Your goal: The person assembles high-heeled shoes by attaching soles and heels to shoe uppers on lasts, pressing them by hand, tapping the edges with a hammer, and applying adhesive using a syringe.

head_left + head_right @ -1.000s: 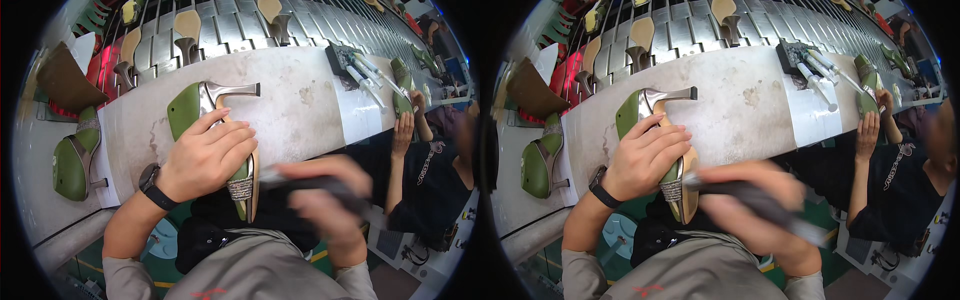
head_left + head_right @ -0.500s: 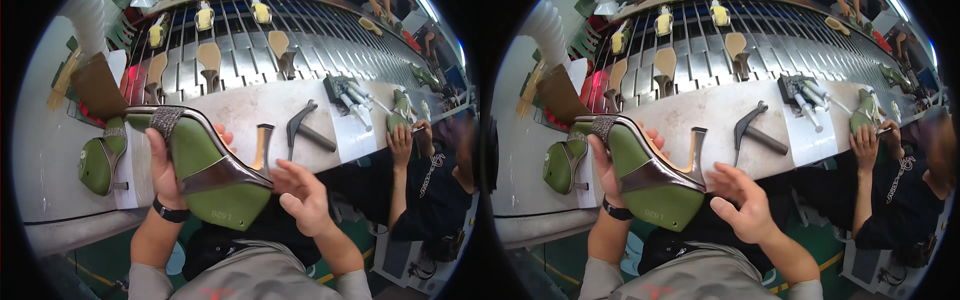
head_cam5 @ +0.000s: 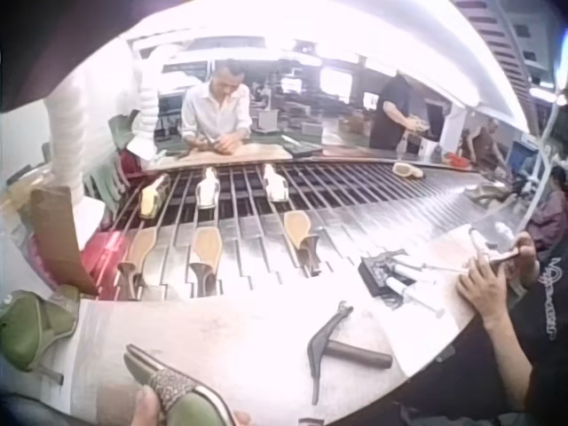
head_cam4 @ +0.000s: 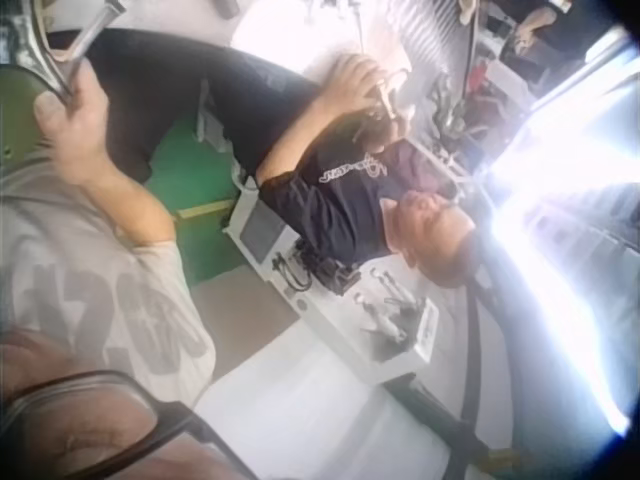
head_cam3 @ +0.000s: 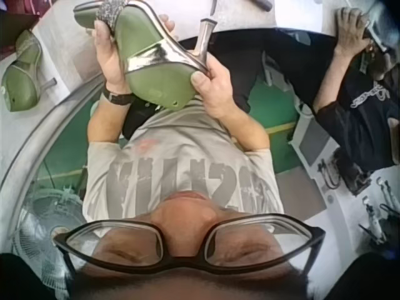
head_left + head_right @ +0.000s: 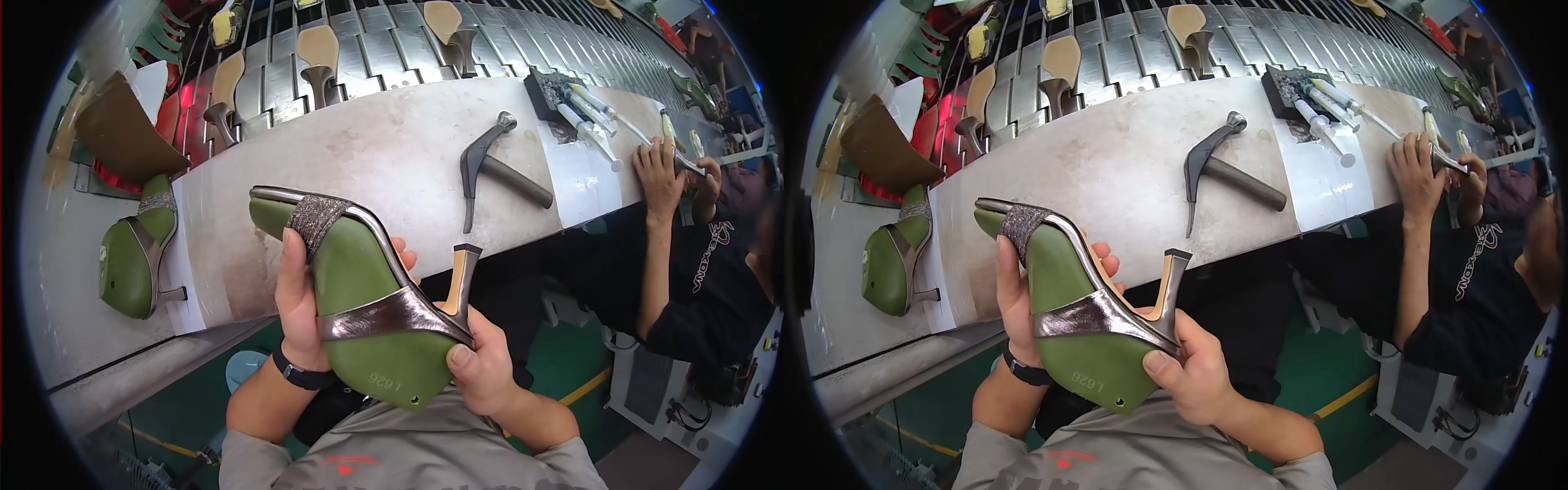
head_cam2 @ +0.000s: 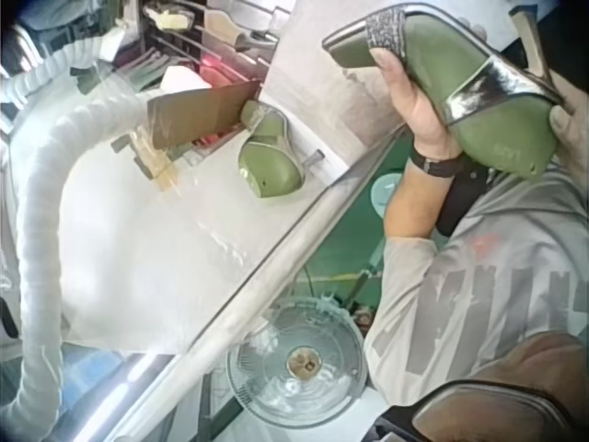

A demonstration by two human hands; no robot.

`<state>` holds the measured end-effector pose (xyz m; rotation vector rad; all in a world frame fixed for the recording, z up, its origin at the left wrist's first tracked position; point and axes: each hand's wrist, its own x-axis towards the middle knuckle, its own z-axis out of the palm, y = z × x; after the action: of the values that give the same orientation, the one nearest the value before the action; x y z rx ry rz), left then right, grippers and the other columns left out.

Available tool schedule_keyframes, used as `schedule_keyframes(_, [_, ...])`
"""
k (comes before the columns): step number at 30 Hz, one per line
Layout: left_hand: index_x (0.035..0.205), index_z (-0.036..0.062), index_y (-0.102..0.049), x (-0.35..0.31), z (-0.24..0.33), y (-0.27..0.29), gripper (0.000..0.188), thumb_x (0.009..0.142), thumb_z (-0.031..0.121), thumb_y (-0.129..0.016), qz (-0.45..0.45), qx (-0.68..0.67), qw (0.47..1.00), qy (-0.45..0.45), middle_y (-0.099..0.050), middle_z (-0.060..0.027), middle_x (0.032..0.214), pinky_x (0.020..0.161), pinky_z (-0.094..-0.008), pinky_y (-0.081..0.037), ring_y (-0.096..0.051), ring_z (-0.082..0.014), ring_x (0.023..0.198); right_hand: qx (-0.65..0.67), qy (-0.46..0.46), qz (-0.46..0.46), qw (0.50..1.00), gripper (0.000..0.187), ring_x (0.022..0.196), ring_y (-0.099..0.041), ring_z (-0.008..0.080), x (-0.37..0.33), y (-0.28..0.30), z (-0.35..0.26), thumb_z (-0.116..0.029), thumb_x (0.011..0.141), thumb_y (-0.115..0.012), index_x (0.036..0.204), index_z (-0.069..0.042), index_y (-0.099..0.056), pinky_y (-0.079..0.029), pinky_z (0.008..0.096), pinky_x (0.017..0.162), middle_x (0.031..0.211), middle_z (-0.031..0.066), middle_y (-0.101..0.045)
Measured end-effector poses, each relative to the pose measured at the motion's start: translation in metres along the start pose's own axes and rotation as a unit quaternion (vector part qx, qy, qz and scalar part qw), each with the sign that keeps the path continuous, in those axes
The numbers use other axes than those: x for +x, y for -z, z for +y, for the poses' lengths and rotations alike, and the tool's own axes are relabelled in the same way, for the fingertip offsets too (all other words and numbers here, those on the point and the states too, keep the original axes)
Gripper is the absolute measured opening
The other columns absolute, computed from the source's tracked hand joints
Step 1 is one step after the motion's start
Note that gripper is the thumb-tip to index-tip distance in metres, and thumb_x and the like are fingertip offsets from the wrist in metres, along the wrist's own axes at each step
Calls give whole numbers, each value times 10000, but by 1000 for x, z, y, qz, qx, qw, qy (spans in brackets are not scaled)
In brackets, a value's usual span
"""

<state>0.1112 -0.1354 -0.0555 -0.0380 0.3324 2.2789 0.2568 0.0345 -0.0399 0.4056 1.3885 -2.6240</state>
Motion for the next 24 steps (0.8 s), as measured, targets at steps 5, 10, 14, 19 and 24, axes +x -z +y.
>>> schedule_keyframes(5, [1556, -24, -466, -12, -12, -12, 898, 1033, 705, -497, 48, 106, 993, 16, -569, -274, 1490, 1140, -548, -524, -601, -403, 1370, 71, 20, 37, 997, 740, 1171, -663, 143, -5, 0, 15, -470, 998, -787, 1473, 32, -524, -536, 319, 1030, 1305, 87, -689])
schedule_keyframes(10, [1593, -47, -373, -7, -28, -9, 964, 868, 469, -746, 32, 262, 964, -34, -550, -288, 1506, 1146, -497, -511, -629, -376, 1322, 97, 96, 80, 987, 514, 1177, -621, 109, 23, 2, 39, -270, 1045, -769, 1414, 10, -548, -522, 304, 1021, 1254, 35, -677])
schedule_keyframes(14, [1565, -81, -393, -9, -12, -3, 938, 855, 447, -708, 90, 242, 966, -16, -574, -283, 1476, 1129, -496, -528, -640, -376, 1303, 32, 18, 16, 999, 411, 1101, -637, 82, 36, 7, 20, -205, 1048, -762, 1324, 32, -571, -545, 282, 974, 1237, 58, -687])
schedule_keyframes(19, [1560, -102, -395, -15, -7, 10, 951, 862, 471, -695, 68, 215, 974, 11, -593, -339, 1429, 1078, -528, -567, -633, -410, 1320, -217, 95, -14, 972, 496, 1045, -764, 202, 13, 36, 10, -99, 987, -785, 1422, 51, -600, -619, 346, 947, 1139, 160, -767])
schedule_keyframes(24, [1616, -81, -324, -31, 4, 20, 1030, 868, 492, -740, 36, 133, 990, -18, -509, -350, 1523, 1101, -584, -550, -588, -451, 1378, -102, 203, 201, 953, 572, 1053, -759, 259, 40, 96, -48, -56, 995, -736, 1502, 21, -482, -621, 356, 890, 1287, 219, -711])
